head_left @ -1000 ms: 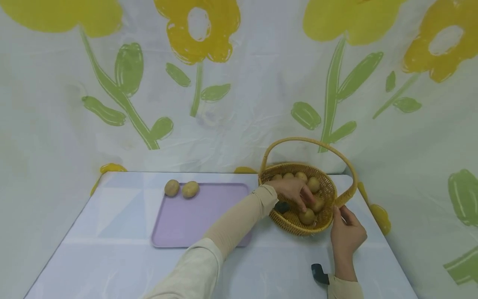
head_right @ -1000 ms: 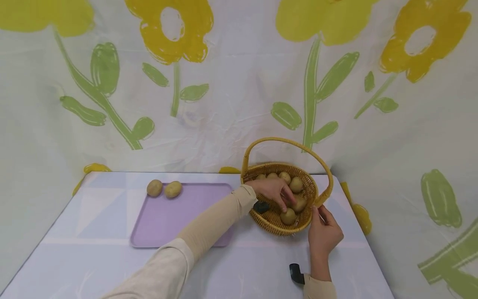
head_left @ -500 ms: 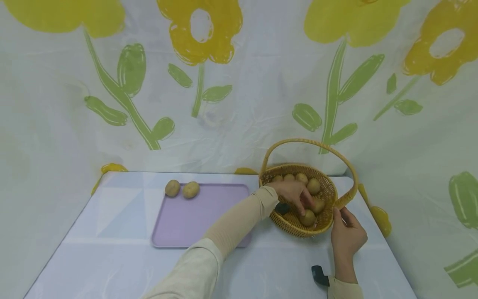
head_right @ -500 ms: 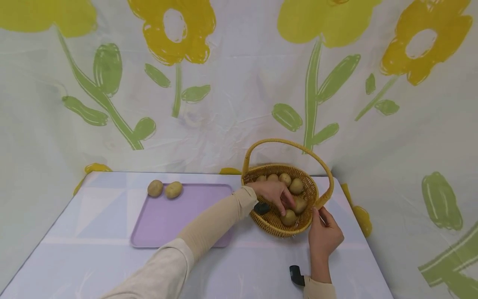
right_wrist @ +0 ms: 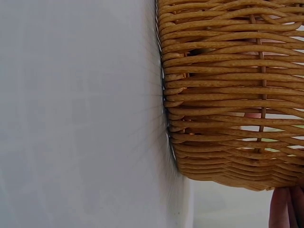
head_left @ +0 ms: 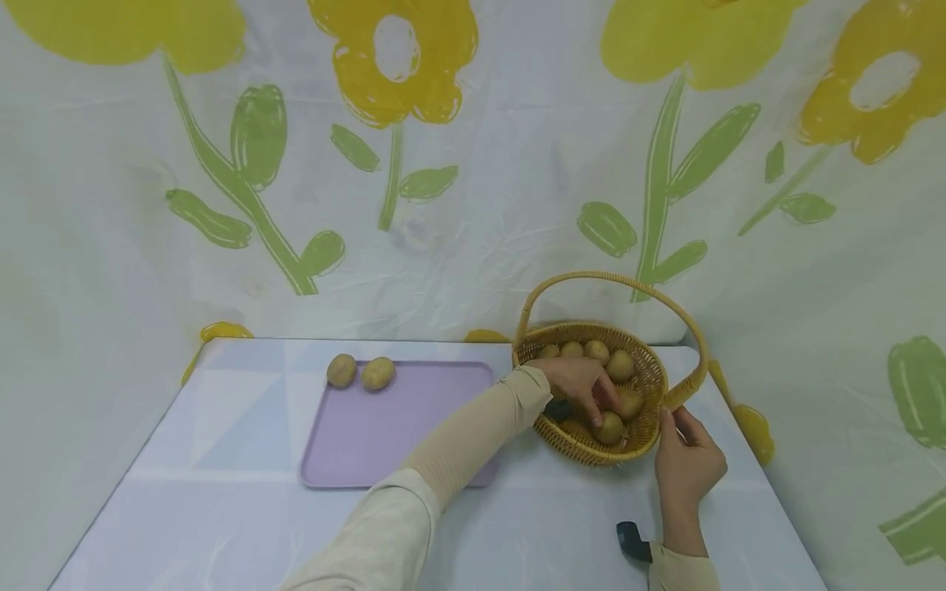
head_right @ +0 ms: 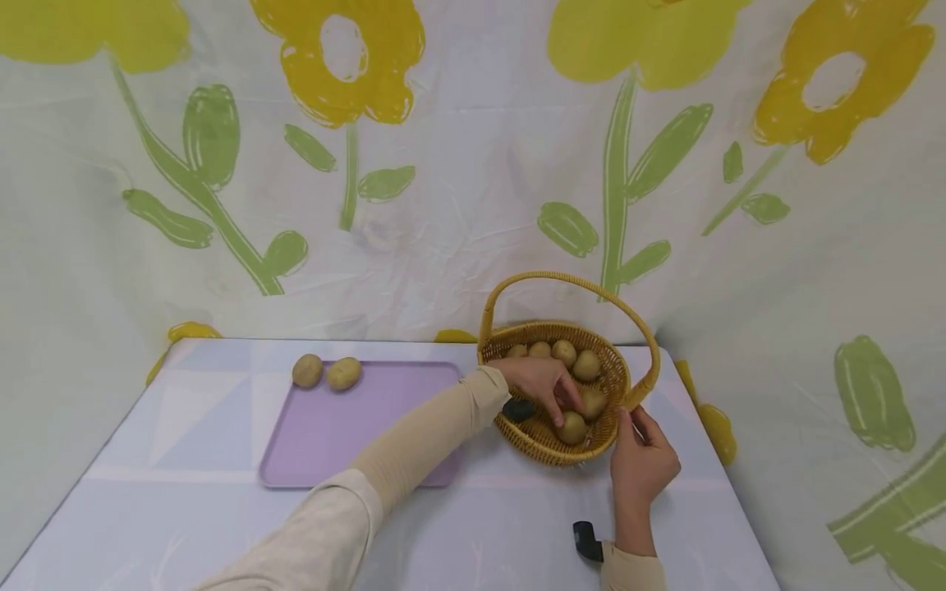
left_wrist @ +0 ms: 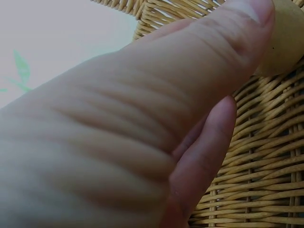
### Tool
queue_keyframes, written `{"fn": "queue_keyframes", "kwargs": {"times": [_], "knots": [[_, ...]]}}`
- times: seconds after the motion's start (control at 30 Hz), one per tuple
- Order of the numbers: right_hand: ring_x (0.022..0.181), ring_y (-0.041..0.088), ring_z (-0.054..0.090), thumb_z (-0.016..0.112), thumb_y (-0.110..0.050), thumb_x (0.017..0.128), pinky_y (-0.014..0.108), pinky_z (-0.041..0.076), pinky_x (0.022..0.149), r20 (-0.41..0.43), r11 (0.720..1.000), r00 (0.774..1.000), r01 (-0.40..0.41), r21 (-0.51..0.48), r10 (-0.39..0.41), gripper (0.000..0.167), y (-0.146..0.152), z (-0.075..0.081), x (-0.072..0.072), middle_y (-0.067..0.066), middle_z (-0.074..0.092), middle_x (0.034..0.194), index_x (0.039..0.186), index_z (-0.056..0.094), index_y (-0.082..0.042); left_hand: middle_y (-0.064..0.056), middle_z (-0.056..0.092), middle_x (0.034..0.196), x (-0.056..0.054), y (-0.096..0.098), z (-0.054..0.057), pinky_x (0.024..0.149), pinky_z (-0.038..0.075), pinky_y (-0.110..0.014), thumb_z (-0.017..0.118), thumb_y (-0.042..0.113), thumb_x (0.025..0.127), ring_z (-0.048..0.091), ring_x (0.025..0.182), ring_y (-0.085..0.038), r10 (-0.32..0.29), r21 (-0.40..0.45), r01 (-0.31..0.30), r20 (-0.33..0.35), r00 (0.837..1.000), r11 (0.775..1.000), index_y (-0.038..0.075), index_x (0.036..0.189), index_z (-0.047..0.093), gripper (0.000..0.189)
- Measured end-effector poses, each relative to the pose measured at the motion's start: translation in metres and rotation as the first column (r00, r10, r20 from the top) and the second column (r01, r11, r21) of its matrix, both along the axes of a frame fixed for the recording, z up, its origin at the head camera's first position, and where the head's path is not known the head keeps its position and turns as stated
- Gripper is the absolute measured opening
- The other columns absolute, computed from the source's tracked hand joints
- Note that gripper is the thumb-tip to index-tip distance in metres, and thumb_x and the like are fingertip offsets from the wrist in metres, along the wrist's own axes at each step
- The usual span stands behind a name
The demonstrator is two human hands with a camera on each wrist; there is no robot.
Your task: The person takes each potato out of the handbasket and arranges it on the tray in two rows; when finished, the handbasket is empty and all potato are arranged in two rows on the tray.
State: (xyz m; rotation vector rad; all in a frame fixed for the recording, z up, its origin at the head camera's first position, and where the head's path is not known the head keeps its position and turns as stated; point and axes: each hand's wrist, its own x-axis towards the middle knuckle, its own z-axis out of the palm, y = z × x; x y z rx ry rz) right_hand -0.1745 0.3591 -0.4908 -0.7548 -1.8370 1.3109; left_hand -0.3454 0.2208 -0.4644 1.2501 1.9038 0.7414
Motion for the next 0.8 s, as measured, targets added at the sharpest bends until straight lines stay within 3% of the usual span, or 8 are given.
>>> {"fn": "queue_keyframes", "kwargs": {"times": [0.1, 0.23, 0.43, 0.8], "knots": [[0.078, -0.023, 0.059, 0.077, -0.016, 0.092, 0.001, 0.052, 0.072, 0.005, 1.000, 1.000, 0.005, 0.018, -0.005, 0.027, -0.0007, 0.0005, -0.0003, -0.018, 0.073, 0.096, 0.112, 0.077, 0.002, 0.004, 0.077, 0.118, -0.0002, 0.0006, 0.0008, 0.088, 0.053, -0.008, 0.089, 0.018, 0.078, 0.069, 0.105, 0.001, -0.009, 0.000, 0.009, 0.001, 1.000, 1.000, 0.013, 0.121, 0.076, 0.046], [0.078, -0.025, 0.057, 0.077, -0.018, 0.093, 0.000, 0.051, 0.071, 0.034, 0.999, 0.999, 0.013, 0.036, -0.014, 0.028, -0.0020, 0.0017, 0.0000, 0.017, 0.073, 0.112, 0.113, 0.076, 0.001, 0.002, 0.076, 0.120, 0.0009, 0.0016, 0.0007, 0.089, 0.053, -0.008, 0.088, 0.014, 0.079, 0.068, 0.104, 0.002, -0.015, -0.001, 0.015, 0.012, 1.000, 1.000, 0.010, 0.124, 0.074, 0.047], [0.078, -0.025, 0.057, 0.076, -0.019, 0.093, 0.000, 0.051, 0.072, 0.043, 0.999, 0.999, 0.015, 0.037, -0.017, 0.028, -0.0026, 0.0022, 0.0004, 0.018, 0.073, 0.113, 0.114, 0.077, 0.000, -0.002, 0.076, 0.122, 0.0016, 0.0037, -0.0028, 0.090, 0.054, -0.010, 0.088, 0.008, 0.079, 0.069, 0.105, -0.001, -0.007, 0.011, 0.006, 0.071, 0.997, 1.000, 0.005, 0.126, 0.072, 0.050], [0.078, -0.026, 0.056, 0.075, -0.018, 0.094, -0.001, 0.051, 0.070, 0.042, 0.999, 0.999, 0.018, 0.046, -0.020, 0.028, -0.0030, 0.0017, -0.0001, 0.022, 0.072, 0.114, 0.113, 0.076, 0.001, -0.005, 0.078, 0.114, 0.0013, 0.0049, -0.0079, 0.085, 0.056, -0.011, 0.089, 0.006, 0.077, 0.071, 0.099, -0.004, -0.006, 0.019, 0.005, 0.074, 0.997, 1.000, 0.004, 0.121, 0.073, 0.047]]}}
